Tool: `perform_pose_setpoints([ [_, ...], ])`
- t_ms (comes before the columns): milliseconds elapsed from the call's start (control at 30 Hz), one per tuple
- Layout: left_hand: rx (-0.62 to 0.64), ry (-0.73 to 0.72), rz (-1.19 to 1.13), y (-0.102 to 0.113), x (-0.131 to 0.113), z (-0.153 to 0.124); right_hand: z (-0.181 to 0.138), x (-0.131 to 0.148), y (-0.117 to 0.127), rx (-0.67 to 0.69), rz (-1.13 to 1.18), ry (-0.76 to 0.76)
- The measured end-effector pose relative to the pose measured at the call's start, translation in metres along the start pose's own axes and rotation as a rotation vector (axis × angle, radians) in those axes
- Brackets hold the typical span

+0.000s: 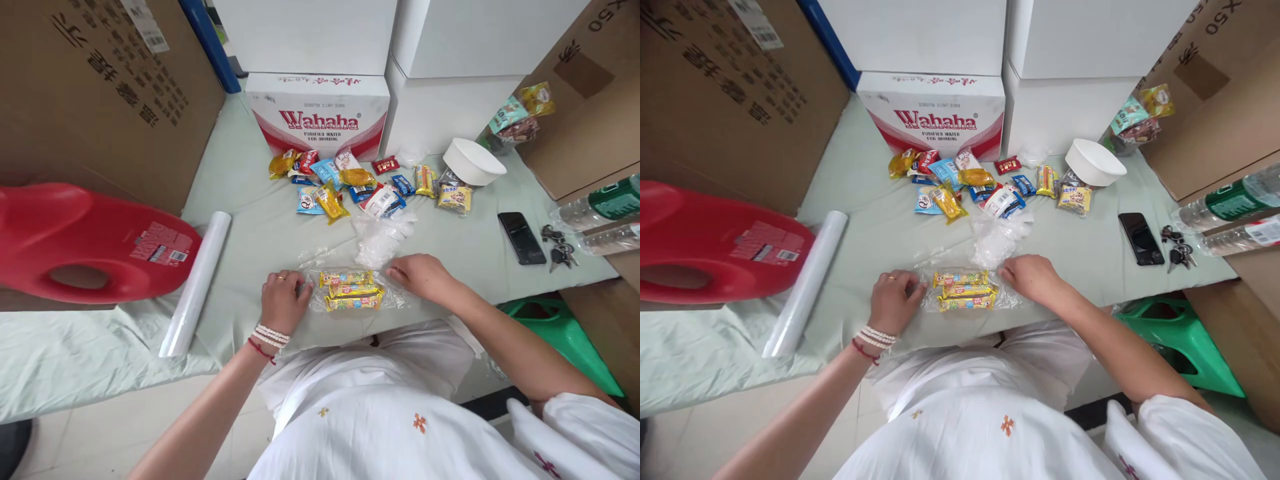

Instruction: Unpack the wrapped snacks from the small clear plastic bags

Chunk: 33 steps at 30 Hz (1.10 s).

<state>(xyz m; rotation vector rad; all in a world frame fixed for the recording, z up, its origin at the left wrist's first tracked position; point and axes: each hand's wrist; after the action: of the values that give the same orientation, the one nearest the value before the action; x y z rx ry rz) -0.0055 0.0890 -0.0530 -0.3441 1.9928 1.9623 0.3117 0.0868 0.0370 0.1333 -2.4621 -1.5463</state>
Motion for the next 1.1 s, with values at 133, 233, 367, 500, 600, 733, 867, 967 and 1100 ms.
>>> perform_pose_setpoints([
  [133,-0.164,0.054,-0.057,-0.010,-0.004,-0.004,0.024,0.033,0.020,-0.293,-0.079,0.166],
  [233,-0.144,0.006,-0.122,-0.009,-0.006,0.001,0.061,0.054,0.009,-0.311,-0.138,0.389],
  [367,-0.008,0.006,-0.166,-0.003,-0.010,0.017,0.098,0.062,-0.005,-0.202,-0.170,0.419],
  [500,0.107,0.017,-0.236,0.000,-0.011,0.030,0.081,0.063,0.002,-0.235,-0.149,0.462],
  [600,0.145,-0.032,-0.301,-0.003,-0.009,0.033,0.044,0.069,0.001,-0.327,-0.228,0.581],
  [733,0.107,-0.052,-0.378,-0.006,-0.004,0.028,0.003,0.070,-0.028,-0.165,-0.260,0.658],
  [867,0.026,-0.095,-0.519,0.001,0.009,0.012,-0.008,0.062,-0.055,-0.124,-0.226,0.652],
  [967,0.037,-0.090,-0.621,0.008,0.016,-0.001,-0.007,0.059,-0.063,-0.146,-0.193,0.629],
  [1100,-0.008,0.064,-0.461,0.006,0.007,-0.005,-0.007,0.061,-0.067,-0.175,-0.131,0.602],
])
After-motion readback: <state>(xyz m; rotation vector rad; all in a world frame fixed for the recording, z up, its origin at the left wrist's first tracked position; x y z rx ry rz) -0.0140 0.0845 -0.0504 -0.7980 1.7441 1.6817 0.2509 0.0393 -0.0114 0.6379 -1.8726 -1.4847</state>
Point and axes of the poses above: each hand's wrist, its own z-axis towards the middle knuckle, its own y-axis out of the back of the hand, x = y × z, and after that the axes turned 4 degrees about y, right-handed
